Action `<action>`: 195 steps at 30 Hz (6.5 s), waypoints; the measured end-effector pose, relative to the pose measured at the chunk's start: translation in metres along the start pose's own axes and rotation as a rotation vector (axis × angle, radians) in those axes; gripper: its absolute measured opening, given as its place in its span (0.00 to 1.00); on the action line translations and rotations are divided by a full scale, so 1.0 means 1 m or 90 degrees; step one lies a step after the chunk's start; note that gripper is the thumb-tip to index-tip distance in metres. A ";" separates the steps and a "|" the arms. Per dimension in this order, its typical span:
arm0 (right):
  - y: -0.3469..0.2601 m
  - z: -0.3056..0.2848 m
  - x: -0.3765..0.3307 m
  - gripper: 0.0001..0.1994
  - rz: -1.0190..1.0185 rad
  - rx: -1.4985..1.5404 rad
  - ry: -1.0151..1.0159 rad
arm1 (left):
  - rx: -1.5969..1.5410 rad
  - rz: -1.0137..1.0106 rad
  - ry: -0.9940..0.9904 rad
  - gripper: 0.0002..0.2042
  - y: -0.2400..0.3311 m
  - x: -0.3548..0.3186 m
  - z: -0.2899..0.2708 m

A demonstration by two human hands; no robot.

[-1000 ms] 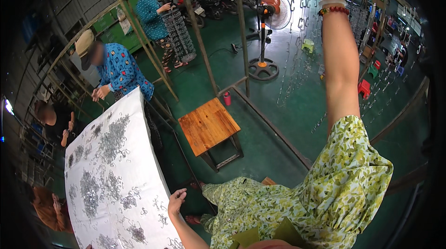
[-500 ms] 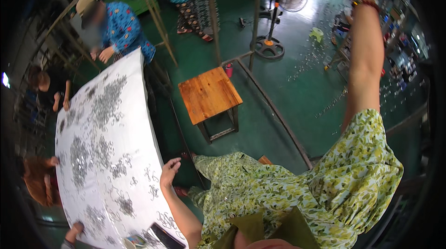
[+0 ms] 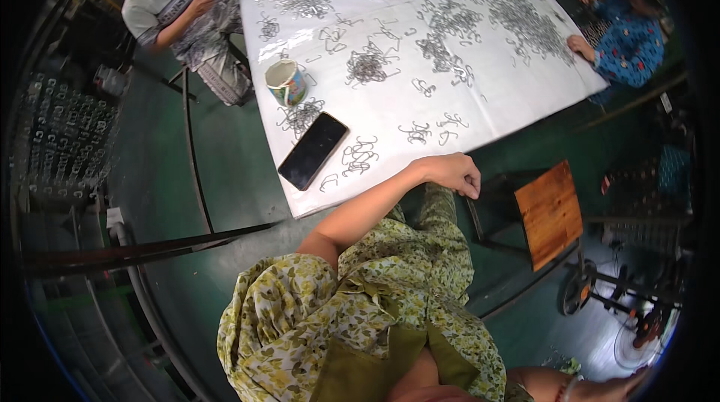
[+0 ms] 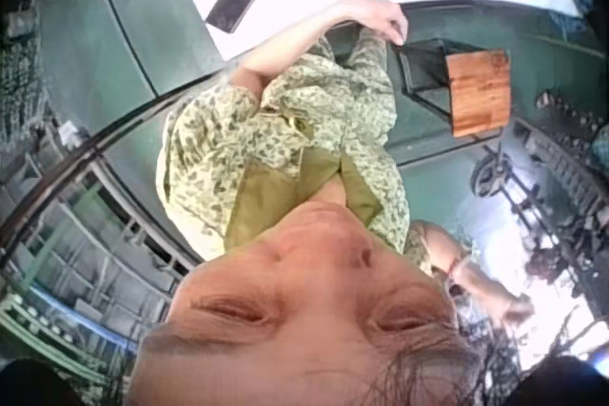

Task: The person picks small metal hooks and links from a large white sheet on a table and connects them into a chain. The person repeatedly lifts the chain to hang it on an overhead rack, then returns to the table to continue linking more hooks. Other people at the table perform similar linking actions.

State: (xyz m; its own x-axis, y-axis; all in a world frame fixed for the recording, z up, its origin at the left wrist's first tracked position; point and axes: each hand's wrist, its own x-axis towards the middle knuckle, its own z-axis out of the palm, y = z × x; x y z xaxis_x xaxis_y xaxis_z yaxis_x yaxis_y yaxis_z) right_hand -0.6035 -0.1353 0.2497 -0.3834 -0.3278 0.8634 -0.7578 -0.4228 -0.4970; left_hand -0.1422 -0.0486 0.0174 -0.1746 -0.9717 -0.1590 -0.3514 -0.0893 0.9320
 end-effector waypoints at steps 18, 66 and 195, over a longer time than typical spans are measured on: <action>-0.155 0.302 -0.318 0.11 -0.109 0.527 -1.088 | 0.576 -0.237 0.668 0.04 -0.108 -0.030 -0.131; -0.208 0.216 -0.323 0.13 -0.171 0.709 -0.840 | -0.299 0.027 0.704 0.07 0.010 -0.052 -0.014; -0.169 0.149 -0.319 0.02 0.830 0.837 -0.792 | 0.040 -0.183 0.765 0.09 -0.096 -0.085 -0.111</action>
State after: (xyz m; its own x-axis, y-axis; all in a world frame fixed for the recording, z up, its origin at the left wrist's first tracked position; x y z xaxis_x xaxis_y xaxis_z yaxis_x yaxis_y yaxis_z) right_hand -0.2745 -0.0854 0.0447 0.5976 -0.7958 -0.0978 0.4333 0.4232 -0.7957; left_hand 0.0085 0.0182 -0.0226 0.8595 -0.5056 0.0753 -0.2862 -0.3539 0.8904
